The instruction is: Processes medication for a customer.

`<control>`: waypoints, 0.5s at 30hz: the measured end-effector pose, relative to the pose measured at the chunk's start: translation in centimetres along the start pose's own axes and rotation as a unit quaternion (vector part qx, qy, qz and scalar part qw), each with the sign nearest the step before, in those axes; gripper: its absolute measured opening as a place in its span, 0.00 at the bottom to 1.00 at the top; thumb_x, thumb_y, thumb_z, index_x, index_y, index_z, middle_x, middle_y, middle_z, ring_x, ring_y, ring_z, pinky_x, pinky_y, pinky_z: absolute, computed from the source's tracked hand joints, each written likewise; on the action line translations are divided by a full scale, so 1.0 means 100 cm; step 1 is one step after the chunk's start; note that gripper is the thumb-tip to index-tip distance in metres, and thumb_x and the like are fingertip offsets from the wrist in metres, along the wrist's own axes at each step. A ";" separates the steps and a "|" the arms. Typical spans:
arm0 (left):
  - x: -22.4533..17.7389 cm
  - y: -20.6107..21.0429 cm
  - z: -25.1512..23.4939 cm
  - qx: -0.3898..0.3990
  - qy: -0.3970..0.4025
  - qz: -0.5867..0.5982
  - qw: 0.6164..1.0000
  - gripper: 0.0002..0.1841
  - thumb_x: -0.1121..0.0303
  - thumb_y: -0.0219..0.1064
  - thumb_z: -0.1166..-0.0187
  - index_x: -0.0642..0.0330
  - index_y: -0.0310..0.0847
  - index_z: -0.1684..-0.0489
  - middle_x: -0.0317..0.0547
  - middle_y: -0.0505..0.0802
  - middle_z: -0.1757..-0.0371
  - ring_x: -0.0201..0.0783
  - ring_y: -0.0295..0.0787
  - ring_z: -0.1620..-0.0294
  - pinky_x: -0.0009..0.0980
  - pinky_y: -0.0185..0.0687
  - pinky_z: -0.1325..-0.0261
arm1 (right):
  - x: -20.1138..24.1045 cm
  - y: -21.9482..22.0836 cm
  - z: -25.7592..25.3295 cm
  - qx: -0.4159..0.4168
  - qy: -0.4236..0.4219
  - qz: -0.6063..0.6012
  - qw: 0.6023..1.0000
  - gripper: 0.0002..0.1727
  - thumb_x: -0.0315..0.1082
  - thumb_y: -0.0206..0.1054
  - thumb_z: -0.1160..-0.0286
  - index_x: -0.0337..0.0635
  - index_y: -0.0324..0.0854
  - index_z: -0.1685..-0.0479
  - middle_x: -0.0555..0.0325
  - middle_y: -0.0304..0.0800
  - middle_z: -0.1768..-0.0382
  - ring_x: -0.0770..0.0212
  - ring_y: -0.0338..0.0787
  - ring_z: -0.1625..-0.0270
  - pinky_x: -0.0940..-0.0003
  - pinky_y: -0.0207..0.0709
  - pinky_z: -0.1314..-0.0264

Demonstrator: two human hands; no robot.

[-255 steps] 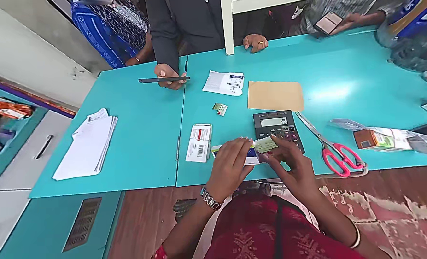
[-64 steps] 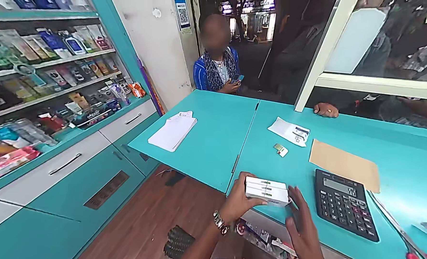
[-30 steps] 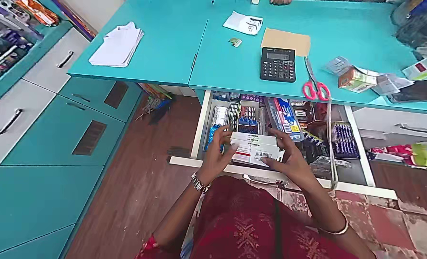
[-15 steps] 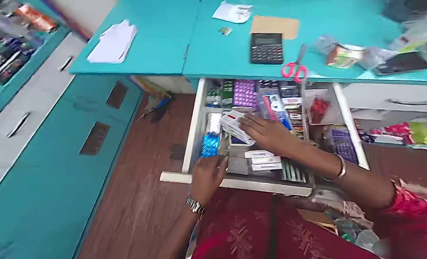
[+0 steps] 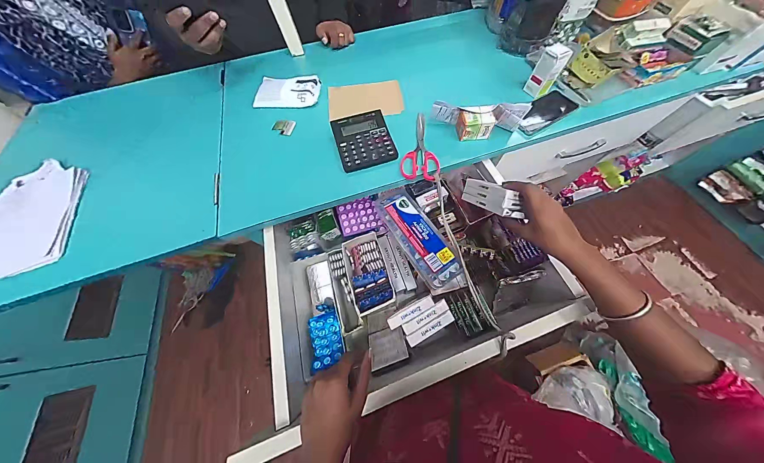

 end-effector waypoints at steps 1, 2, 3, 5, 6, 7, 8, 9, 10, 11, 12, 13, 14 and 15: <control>0.000 0.000 -0.004 0.013 -0.002 0.001 1.000 0.27 0.47 0.56 0.17 0.61 0.95 0.65 0.49 0.88 0.84 0.52 0.88 0.82 0.57 0.82 0.75 | 0.002 0.006 -0.003 0.004 -0.039 0.011 0.999 0.37 0.22 0.82 0.44 0.28 0.73 0.28 0.30 0.82 0.32 0.30 0.84 0.32 0.34 0.78 0.33; 0.001 0.000 -0.007 0.018 -0.002 0.001 1.000 0.27 0.47 0.56 0.17 0.61 0.95 0.64 0.48 0.89 0.83 0.51 0.88 0.82 0.57 0.82 0.74 | 0.004 0.010 -0.005 0.002 -0.081 0.025 0.996 0.36 0.20 0.82 0.46 0.28 0.76 0.31 0.32 0.81 0.29 0.32 0.82 0.27 0.36 0.79 0.32; 0.001 -0.001 -0.010 0.018 0.000 0.001 1.000 0.27 0.47 0.56 0.17 0.60 0.95 0.64 0.48 0.89 0.83 0.51 0.88 0.82 0.56 0.82 0.74 | 0.005 0.014 -0.007 -0.001 -0.116 0.035 0.993 0.35 0.18 0.82 0.50 0.28 0.77 0.34 0.33 0.80 0.28 0.33 0.80 0.24 0.38 0.79 0.31; 0.001 -0.002 -0.013 0.012 0.003 0.003 1.000 0.27 0.48 0.56 0.16 0.60 0.95 0.65 0.47 0.89 0.84 0.50 0.88 0.82 0.56 0.83 0.74 | 0.007 0.018 -0.008 -0.006 -0.166 0.050 0.985 0.35 0.17 0.82 0.54 0.28 0.79 0.36 0.33 0.80 0.28 0.33 0.78 0.22 0.40 0.79 0.30; 0.001 -0.003 -0.014 0.004 0.006 0.004 1.000 0.27 0.48 0.56 0.16 0.61 0.95 0.65 0.47 0.88 0.84 0.50 0.88 0.82 0.55 0.82 0.75 | 0.009 0.017 -0.007 -0.014 -0.185 0.053 0.981 0.33 0.17 0.81 0.54 0.27 0.79 0.38 0.33 0.81 0.29 0.32 0.79 0.23 0.40 0.80 0.30; 0.001 -0.003 -0.015 -0.007 0.010 0.003 1.000 0.27 0.49 0.55 0.16 0.62 0.94 0.66 0.47 0.88 0.84 0.50 0.87 0.83 0.54 0.82 0.75 | 0.010 0.014 -0.007 -0.018 -0.192 0.044 0.980 0.32 0.17 0.80 0.53 0.26 0.79 0.39 0.32 0.82 0.30 0.31 0.80 0.24 0.40 0.79 0.30; 0.001 -0.004 -0.016 -0.024 0.015 0.002 1.000 0.27 0.49 0.55 0.16 0.62 0.94 0.67 0.47 0.88 0.84 0.49 0.86 0.83 0.52 0.82 0.76 | 0.012 0.010 -0.006 -0.018 -0.185 0.031 0.982 0.31 0.19 0.80 0.51 0.26 0.79 0.39 0.33 0.83 0.31 0.32 0.81 0.26 0.40 0.79 0.30; 0.000 -0.006 -0.017 -0.041 0.021 0.000 0.999 0.27 0.50 0.55 0.16 0.62 0.94 0.69 0.47 0.88 0.84 0.47 0.86 0.83 0.50 0.82 0.76 | 0.012 0.006 -0.004 -0.007 -0.157 0.009 0.988 0.32 0.22 0.80 0.49 0.27 0.78 0.37 0.34 0.83 0.32 0.34 0.83 0.28 0.40 0.80 0.31; 0.000 -0.007 -0.017 -0.056 0.027 -0.001 0.998 0.26 0.50 0.55 0.16 0.61 0.93 0.70 0.47 0.89 0.83 0.47 0.87 0.83 0.48 0.82 0.75 | 0.012 0.002 -0.003 0.012 -0.114 -0.022 0.993 0.34 0.26 0.80 0.46 0.28 0.77 0.33 0.34 0.85 0.35 0.35 0.86 0.33 0.38 0.80 0.34; 0.000 -0.009 -0.017 -0.070 0.031 0.000 0.997 0.26 0.51 0.55 0.16 0.62 0.93 0.70 0.47 0.89 0.83 0.46 0.87 0.82 0.47 0.83 0.74 | 0.012 -0.001 -0.002 0.026 -0.077 -0.049 0.996 0.35 0.32 0.80 0.43 0.29 0.77 0.30 0.34 0.87 0.40 0.36 0.89 0.39 0.37 0.81 0.38; 0.000 -0.010 -0.018 -0.083 0.037 0.001 0.996 0.25 0.52 0.55 0.17 0.62 0.93 0.71 0.47 0.90 0.82 0.45 0.88 0.81 0.46 0.83 0.73 | 0.011 -0.003 -0.001 0.039 -0.053 -0.066 0.996 0.37 0.40 0.78 0.40 0.31 0.77 0.28 0.36 0.89 0.43 0.41 0.91 0.43 0.39 0.82 0.41; 0.000 -0.012 -0.019 -0.099 0.042 0.004 0.994 0.24 0.53 0.56 0.17 0.62 0.94 0.71 0.47 0.91 0.82 0.45 0.88 0.81 0.45 0.83 0.73 | 0.011 -0.004 -0.002 0.050 -0.040 -0.082 0.995 0.38 0.46 0.76 0.37 0.33 0.77 0.27 0.40 0.91 0.44 0.46 0.92 0.45 0.43 0.83 0.41; -0.001 -0.014 -0.021 -0.115 0.049 0.006 0.992 0.23 0.55 0.57 0.18 0.63 0.94 0.71 0.48 0.91 0.81 0.44 0.88 0.81 0.43 0.83 0.73 | 0.009 -0.002 -0.005 0.059 -0.035 -0.094 0.993 0.38 0.50 0.75 0.34 0.35 0.78 0.25 0.43 0.92 0.44 0.51 0.93 0.45 0.47 0.84 0.39; 0.000 -0.016 -0.022 -0.129 0.055 0.005 0.990 0.23 0.56 0.58 0.18 0.64 0.93 0.71 0.48 0.91 0.81 0.43 0.88 0.81 0.42 0.83 0.73 | 0.009 0.000 -0.008 0.066 -0.034 -0.101 0.992 0.37 0.50 0.75 0.32 0.36 0.78 0.25 0.45 0.93 0.43 0.53 0.93 0.44 0.50 0.84 0.38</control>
Point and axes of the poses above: each hand's wrist, its own z-axis away from the middle knuckle, its own y-axis out of the palm, x = y × z, the point moved 7 cm from there along -z, towards the middle knuckle
